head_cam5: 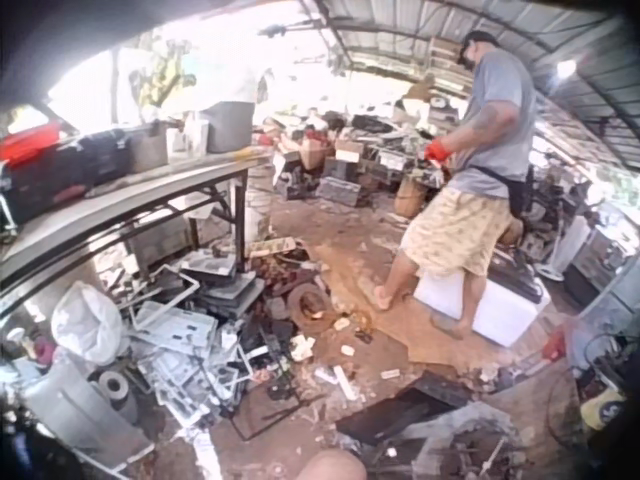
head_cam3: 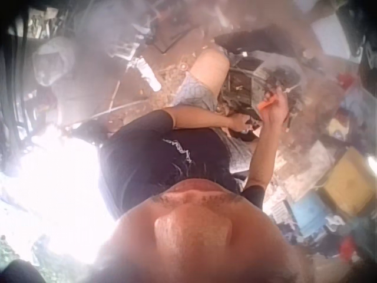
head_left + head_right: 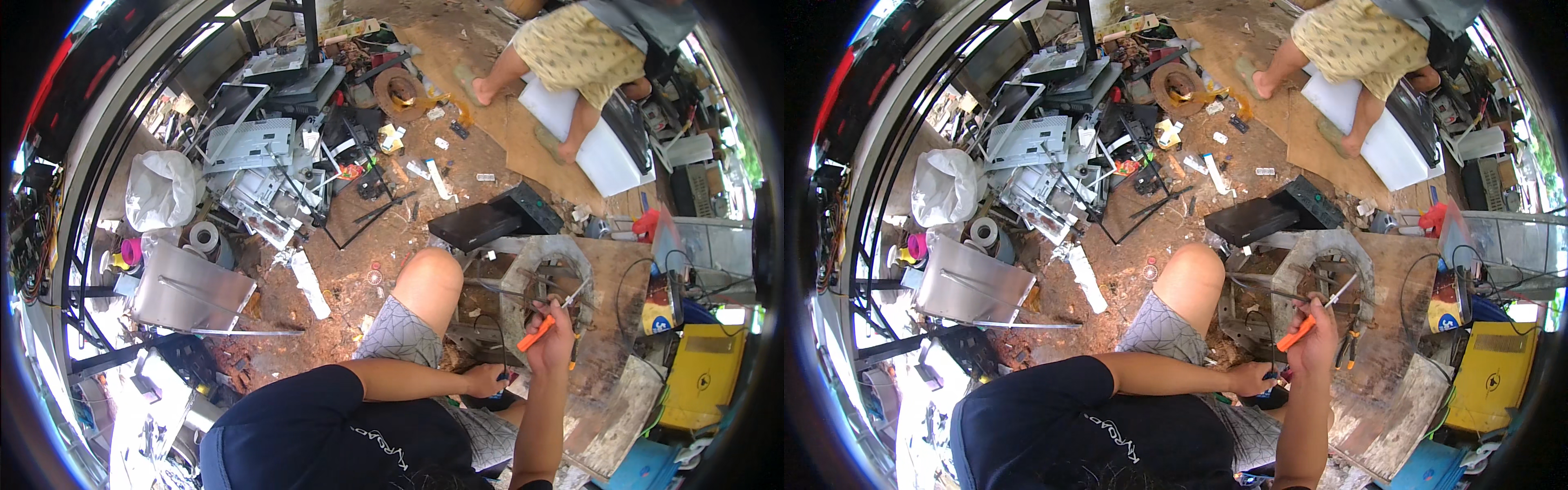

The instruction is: The person disassembles an electronic device using a screwdriver to remove screws and extract internal circuit boards and components from the metal housing.

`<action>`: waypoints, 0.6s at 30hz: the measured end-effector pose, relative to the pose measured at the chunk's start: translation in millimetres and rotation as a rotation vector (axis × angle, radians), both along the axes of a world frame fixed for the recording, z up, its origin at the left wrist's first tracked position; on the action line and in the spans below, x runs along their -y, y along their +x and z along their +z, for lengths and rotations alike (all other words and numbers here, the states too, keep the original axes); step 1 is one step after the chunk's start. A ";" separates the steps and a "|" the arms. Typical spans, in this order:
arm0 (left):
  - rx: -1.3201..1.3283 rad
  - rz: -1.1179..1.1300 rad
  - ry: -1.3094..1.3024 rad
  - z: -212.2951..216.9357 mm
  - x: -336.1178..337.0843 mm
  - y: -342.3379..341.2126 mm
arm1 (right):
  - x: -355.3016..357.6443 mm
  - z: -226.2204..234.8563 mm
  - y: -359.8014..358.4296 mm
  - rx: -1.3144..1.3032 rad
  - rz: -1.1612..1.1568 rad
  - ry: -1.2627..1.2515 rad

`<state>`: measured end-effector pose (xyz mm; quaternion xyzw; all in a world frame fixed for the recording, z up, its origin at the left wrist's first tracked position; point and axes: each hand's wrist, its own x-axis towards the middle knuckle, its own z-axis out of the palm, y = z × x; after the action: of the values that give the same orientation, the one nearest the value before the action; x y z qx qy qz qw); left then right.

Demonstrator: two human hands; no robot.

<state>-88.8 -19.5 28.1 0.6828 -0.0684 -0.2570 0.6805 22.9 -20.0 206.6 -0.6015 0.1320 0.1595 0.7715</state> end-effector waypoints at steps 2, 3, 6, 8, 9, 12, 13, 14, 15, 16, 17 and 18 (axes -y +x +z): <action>0.031 0.010 -0.016 0.4 -2.5 0.5 | -18.2 1.7 2.3 -0.008 0.054 0.010; 0.046 0.008 -0.018 4.1 -5.2 0.9 | -27.9 2.7 2.4 -0.012 0.079 0.014; 0.044 0.032 -0.027 5.9 -5.4 0.9 | -59.3 5.6 -0.7 -0.031 0.146 0.041; 0.068 0.031 -0.024 -0.5 3.2 -0.8 | -76.1 0.8 -5.7 -0.056 0.196 0.079; 0.103 0.019 -0.015 -9.6 9.4 -0.6 | -83.0 -3.9 -9.7 -0.081 0.245 0.079; 0.149 -0.007 -0.003 -20.8 18.4 0.3 | -103.7 -14.4 -23.5 -0.146 0.366 0.092; 0.140 -0.008 -0.009 -19.8 18.2 0.3 | -115.6 -15.0 -25.6 -0.122 0.392 0.062; 0.124 -0.012 -0.021 -17.9 17.5 0.5 | -130.1 -14.1 -24.8 -0.101 0.408 0.032; 0.103 -0.003 -0.030 -19.3 15.4 -0.2 | -147.4 -12.4 -22.6 -0.083 0.425 0.008; 0.090 -0.009 -0.039 -19.3 17.2 -0.4 | -168.1 -3.9 -12.0 -0.089 0.497 0.061; 0.079 -0.026 -0.054 -18.2 17.7 -2.2 | -191.7 -0.6 3.4 -0.072 0.518 0.056; 0.054 -0.047 -0.080 -20.6 15.6 -5.9 | -225.7 28.0 12.7 -0.049 0.451 0.253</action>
<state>-94.7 -35.1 7.5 0.6599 -0.1130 -0.2515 0.6989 35.6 205.7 234.6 -0.5103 -0.0076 0.3573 0.7822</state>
